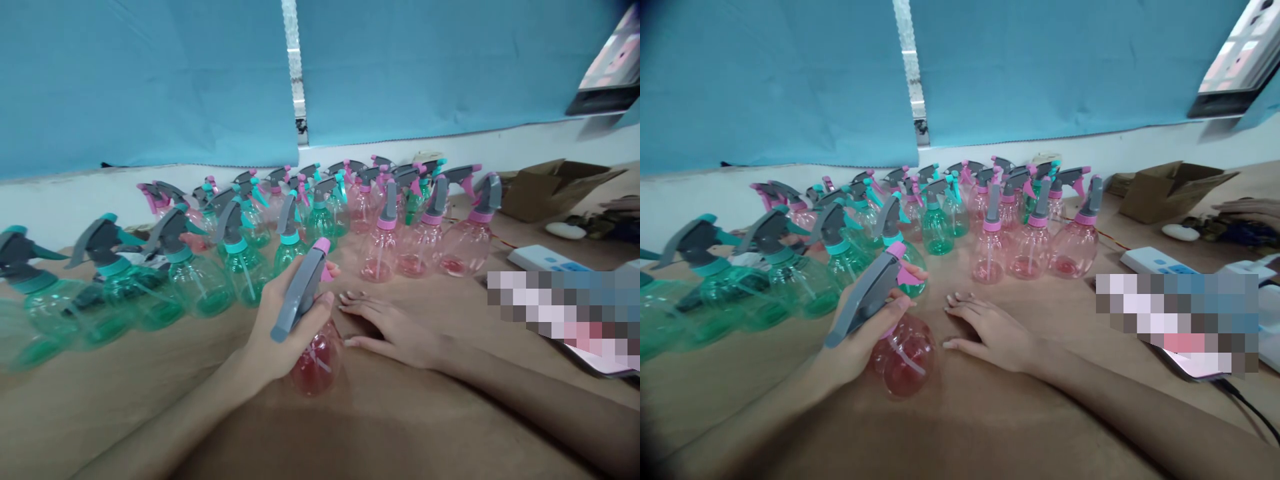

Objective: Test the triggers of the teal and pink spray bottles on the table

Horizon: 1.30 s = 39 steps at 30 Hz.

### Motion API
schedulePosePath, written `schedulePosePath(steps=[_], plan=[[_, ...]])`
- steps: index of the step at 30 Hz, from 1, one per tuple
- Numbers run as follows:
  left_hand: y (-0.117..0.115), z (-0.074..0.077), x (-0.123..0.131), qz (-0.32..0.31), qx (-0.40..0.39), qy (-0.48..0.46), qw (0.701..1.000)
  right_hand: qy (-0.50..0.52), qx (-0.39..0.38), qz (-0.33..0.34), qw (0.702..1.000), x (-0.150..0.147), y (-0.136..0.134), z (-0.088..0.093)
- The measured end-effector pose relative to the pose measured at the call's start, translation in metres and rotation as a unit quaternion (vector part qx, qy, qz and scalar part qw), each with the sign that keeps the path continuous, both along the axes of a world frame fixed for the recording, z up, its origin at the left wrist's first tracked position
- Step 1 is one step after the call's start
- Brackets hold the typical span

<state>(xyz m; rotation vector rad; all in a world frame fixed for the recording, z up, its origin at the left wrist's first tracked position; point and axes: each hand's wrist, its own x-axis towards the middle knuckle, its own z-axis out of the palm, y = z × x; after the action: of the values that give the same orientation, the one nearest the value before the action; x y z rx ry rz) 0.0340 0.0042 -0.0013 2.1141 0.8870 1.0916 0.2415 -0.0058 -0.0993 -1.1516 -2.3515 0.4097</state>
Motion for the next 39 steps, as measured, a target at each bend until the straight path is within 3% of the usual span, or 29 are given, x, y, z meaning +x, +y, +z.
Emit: schedulePosePath(steps=[13,21,26,29,32,35,39], plan=[[0.000,-0.002,0.002,0.019,0.010,0.005,1.000,-0.007,-0.031,0.005,0.999,0.001,0.001,0.005],[0.001,-0.005,0.007,0.065,0.032,0.001,0.997,0.034,-0.099,-0.008,0.994,0.003,-0.015,0.041],[0.015,-0.013,0.027,0.063,0.038,-0.039,0.997,0.092,-0.045,-0.073,0.992,-0.019,-0.020,0.063],[0.029,-0.013,0.043,0.066,0.042,-0.040,0.996,0.095,0.018,-0.112,0.989,-0.028,-0.009,0.065],[0.040,-0.008,0.052,0.060,0.036,-0.016,0.997,0.108,0.061,-0.109,0.986,-0.027,0.003,0.063],[0.043,-0.003,0.048,0.048,0.029,0.058,0.997,0.110,0.064,-0.110,0.986,-0.020,0.012,0.060],[0.031,-0.004,0.026,0.036,0.017,0.127,0.991,0.092,0.051,-0.142,0.984,-0.014,0.023,0.059]])
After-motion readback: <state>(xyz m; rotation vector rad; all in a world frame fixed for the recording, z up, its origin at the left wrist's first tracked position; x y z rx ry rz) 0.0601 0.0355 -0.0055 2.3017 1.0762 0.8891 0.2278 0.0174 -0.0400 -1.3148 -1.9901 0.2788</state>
